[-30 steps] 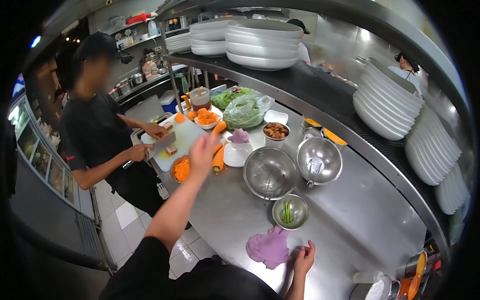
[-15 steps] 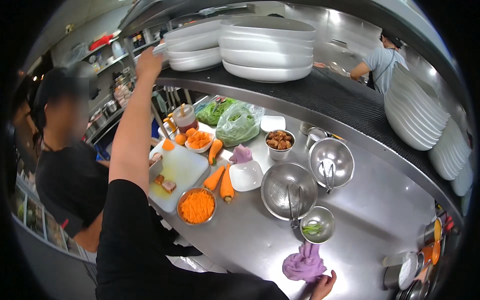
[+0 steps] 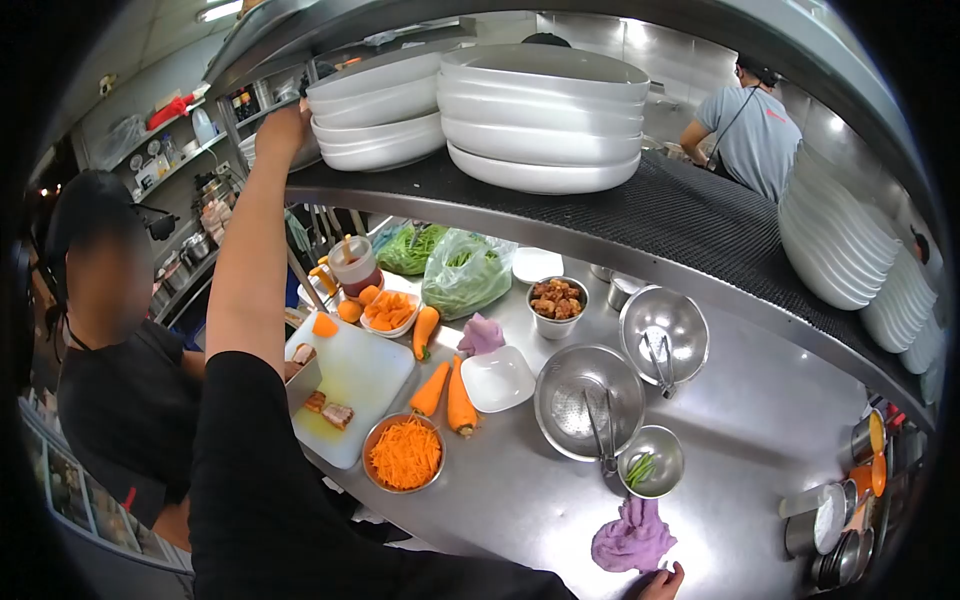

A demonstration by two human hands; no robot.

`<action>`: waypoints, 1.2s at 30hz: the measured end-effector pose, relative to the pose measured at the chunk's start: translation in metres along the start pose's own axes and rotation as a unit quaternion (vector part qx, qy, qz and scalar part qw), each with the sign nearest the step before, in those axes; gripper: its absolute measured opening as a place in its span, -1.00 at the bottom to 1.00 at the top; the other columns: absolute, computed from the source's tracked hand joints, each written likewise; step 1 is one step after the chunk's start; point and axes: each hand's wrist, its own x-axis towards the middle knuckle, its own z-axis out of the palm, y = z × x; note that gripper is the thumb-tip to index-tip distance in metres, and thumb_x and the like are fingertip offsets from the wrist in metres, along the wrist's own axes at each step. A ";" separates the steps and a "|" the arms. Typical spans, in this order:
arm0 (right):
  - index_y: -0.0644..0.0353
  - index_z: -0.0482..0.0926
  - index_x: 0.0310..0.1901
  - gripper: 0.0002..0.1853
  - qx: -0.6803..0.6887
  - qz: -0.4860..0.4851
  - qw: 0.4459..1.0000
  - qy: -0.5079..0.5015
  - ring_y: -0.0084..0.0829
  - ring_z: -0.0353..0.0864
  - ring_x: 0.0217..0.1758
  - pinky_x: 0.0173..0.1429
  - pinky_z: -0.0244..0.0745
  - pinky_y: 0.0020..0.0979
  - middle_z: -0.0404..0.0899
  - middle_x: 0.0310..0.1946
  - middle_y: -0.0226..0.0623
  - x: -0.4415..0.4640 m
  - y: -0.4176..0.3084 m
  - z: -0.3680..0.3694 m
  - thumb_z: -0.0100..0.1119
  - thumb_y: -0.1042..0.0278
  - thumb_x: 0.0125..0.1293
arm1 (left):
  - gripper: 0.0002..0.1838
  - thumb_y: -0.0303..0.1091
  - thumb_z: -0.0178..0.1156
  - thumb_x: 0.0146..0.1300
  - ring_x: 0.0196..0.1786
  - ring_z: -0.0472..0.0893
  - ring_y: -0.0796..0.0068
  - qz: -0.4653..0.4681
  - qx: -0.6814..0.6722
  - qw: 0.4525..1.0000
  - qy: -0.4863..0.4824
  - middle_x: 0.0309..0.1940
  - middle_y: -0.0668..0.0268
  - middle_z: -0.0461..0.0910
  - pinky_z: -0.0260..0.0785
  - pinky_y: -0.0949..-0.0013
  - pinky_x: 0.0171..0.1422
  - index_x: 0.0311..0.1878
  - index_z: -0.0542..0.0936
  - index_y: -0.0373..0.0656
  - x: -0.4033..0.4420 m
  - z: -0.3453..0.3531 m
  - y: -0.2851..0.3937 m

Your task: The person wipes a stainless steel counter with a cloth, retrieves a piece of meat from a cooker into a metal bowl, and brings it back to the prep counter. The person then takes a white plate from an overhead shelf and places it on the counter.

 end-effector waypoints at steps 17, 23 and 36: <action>0.34 0.57 0.04 -0.72 -0.063 -0.005 0.998 0.010 -0.26 0.57 -0.25 -0.03 0.50 -0.26 0.62 -0.27 -0.13 -0.004 -0.024 -0.005 0.01 0.40 0.40 | -0.62 -0.16 0.34 0.25 0.05 0.66 -0.16 0.103 -0.055 0.987 0.112 -0.08 -0.13 0.69 0.48 -0.03 0.21 -0.03 0.62 -0.27 0.014 -0.032 -0.019; 0.33 0.58 0.01 -0.72 -0.100 -0.008 0.995 0.029 -0.17 0.61 -0.22 -0.01 0.50 -0.22 0.65 -0.25 -0.06 -0.004 -0.042 -0.002 0.02 0.37 0.39 | -0.55 -0.20 0.40 0.20 0.21 0.59 -0.11 0.084 0.028 0.994 0.070 0.05 -0.03 0.67 0.49 -0.08 0.25 0.12 0.61 -0.16 0.000 -0.034 -0.024; 0.37 0.57 0.04 -0.72 -0.015 0.019 1.000 0.010 -0.23 0.63 -0.07 0.14 0.51 -0.28 0.66 -0.14 -0.12 0.001 -0.029 -0.007 0.00 0.42 0.42 | -0.36 0.02 0.33 0.30 0.26 0.56 -0.06 0.187 0.072 0.952 0.230 0.20 0.00 0.60 0.36 -0.02 0.37 0.29 0.52 -0.24 0.000 -0.087 -0.072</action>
